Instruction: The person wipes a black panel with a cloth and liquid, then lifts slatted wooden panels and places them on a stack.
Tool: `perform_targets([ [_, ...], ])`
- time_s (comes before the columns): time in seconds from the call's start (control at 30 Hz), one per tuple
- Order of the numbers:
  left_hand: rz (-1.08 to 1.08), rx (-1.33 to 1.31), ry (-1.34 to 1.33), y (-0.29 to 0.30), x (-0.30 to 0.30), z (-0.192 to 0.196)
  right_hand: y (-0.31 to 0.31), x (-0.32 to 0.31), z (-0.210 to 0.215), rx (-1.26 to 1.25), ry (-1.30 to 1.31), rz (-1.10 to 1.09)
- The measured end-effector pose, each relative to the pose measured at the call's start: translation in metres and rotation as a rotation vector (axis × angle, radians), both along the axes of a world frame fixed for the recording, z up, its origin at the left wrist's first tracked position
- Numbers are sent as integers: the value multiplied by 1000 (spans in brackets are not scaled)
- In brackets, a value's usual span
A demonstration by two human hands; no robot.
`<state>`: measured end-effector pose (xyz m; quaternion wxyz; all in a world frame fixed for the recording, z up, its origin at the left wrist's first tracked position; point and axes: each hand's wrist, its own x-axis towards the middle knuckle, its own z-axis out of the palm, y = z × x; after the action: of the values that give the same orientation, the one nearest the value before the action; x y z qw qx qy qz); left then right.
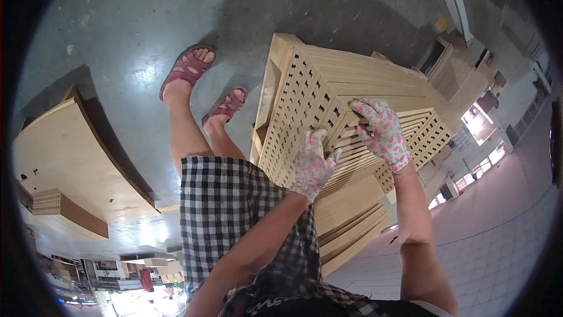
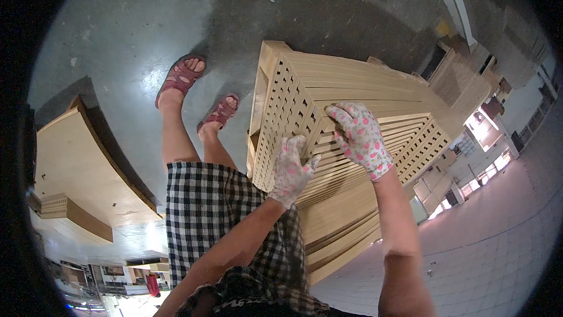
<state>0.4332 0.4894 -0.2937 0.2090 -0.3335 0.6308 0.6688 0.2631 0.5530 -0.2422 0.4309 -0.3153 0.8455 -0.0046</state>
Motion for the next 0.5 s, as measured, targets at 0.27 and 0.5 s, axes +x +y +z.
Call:
perform_targets([
  [0.27,-5,110,-42,-7,-4,4,0,-5,-2,0,-30,146],
  [0.5,30,79,-37,-2,-2,3,0,-9,-3,-47,-40,124],
])
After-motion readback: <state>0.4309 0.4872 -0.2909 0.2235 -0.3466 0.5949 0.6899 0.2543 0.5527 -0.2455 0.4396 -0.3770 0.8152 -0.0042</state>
